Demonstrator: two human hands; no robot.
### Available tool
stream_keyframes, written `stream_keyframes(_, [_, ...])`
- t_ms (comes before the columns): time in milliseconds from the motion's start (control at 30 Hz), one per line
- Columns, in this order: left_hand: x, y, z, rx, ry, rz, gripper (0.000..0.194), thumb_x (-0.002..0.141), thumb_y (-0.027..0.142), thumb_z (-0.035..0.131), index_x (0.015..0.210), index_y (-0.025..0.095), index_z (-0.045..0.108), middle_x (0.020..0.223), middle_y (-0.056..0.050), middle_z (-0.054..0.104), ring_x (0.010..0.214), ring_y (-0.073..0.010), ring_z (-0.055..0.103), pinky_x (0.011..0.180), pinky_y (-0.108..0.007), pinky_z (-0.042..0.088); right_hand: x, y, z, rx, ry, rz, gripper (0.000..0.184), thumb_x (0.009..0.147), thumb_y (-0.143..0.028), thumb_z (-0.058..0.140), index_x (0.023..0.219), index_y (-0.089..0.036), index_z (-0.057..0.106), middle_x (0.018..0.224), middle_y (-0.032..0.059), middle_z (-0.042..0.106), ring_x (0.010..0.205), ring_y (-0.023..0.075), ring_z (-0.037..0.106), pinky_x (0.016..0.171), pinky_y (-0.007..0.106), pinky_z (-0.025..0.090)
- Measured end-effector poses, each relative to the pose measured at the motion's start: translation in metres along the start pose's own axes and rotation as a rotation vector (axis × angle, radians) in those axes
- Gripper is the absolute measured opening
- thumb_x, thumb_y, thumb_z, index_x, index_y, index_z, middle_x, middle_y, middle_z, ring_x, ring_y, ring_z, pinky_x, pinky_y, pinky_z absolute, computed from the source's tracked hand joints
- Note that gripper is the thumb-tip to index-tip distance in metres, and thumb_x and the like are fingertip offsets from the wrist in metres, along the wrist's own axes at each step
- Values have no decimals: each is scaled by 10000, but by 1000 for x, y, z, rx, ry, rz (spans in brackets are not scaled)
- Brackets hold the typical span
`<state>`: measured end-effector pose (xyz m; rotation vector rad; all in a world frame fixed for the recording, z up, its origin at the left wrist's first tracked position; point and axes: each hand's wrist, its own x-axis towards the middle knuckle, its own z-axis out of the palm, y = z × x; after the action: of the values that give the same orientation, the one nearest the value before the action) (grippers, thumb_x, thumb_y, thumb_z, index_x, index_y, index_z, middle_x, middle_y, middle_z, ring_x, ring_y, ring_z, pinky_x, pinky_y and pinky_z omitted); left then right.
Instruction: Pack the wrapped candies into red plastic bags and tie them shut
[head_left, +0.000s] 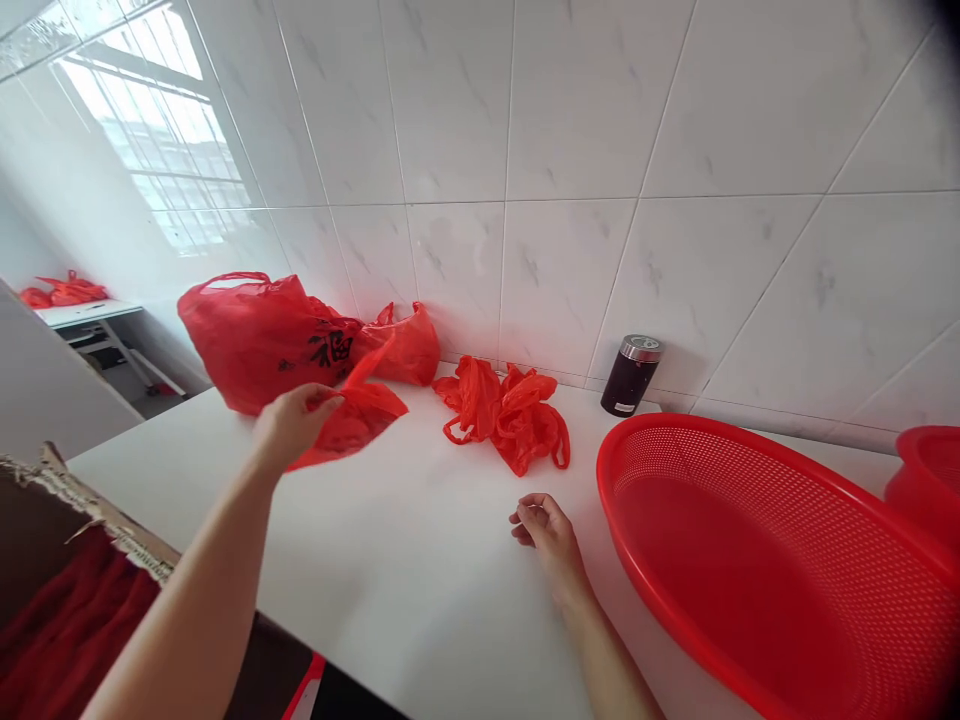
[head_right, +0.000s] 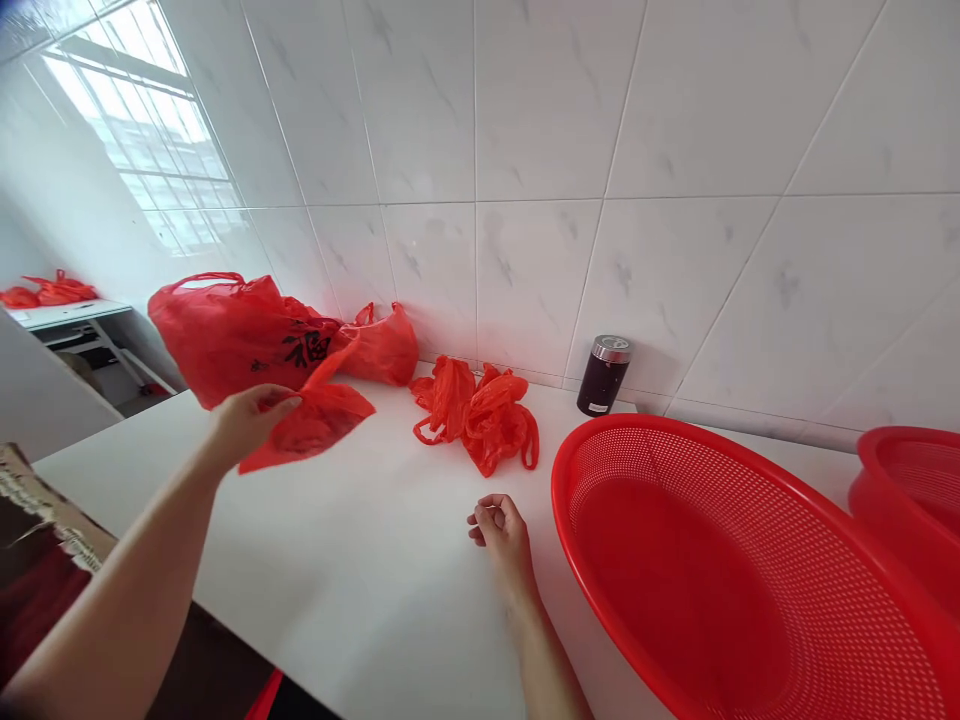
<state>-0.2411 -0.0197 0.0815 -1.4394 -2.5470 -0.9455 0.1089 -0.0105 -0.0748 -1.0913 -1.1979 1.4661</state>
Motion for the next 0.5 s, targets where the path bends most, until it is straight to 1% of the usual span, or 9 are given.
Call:
stream_keyframes(100, [33, -27, -28, 201, 17, -77, 363, 811, 471, 559, 1027, 199, 665, 922, -33, 656, 844, -214, 569, 780, -318, 399, 1, -1, 0, -5, -8, 7, 421, 730, -578, 645, 882, -196, 555, 802, 52, 651, 717, 206, 611, 694, 339, 478])
stream_keyframes(200, [49, -58, -41, 342, -29, -134, 359, 804, 443, 574, 1039, 188, 668, 923, -45, 651, 881, -237, 571, 799, -328, 384, 1, -3, 1, -7, -11, 8, 426, 724, -585, 644, 872, -196, 557, 799, 54, 650, 718, 206, 610, 690, 335, 476])
stream_keyframes(300, [50, -95, -42, 417, -97, -179, 365, 802, 444, 552, 1039, 191, 666, 963, -46, 666, 916, -251, 583, 763, -280, 380, 0, -6, 2, -25, -8, 4, 420, 730, -583, 638, 859, -191, 555, 792, 53, 644, 714, 202, 606, 688, 331, 479])
stream_keyframes(400, [43, -132, -36, 408, -203, -204, 399, 805, 502, 491, 1033, 217, 652, 905, -23, 702, 842, -238, 614, 647, -231, 388, -2, -7, 2, -46, -23, -4, 398, 759, -568, 623, 862, -190, 551, 807, 51, 641, 729, 196, 601, 704, 327, 481])
stream_keyframes(500, [37, -159, -27, 381, -291, -222, 390, 802, 503, 465, 996, 205, 625, 863, -19, 715, 780, -223, 632, 576, -217, 387, -3, -5, 1, -75, -41, -8, 387, 785, -564, 604, 870, -192, 546, 828, 51, 640, 752, 198, 601, 721, 329, 482])
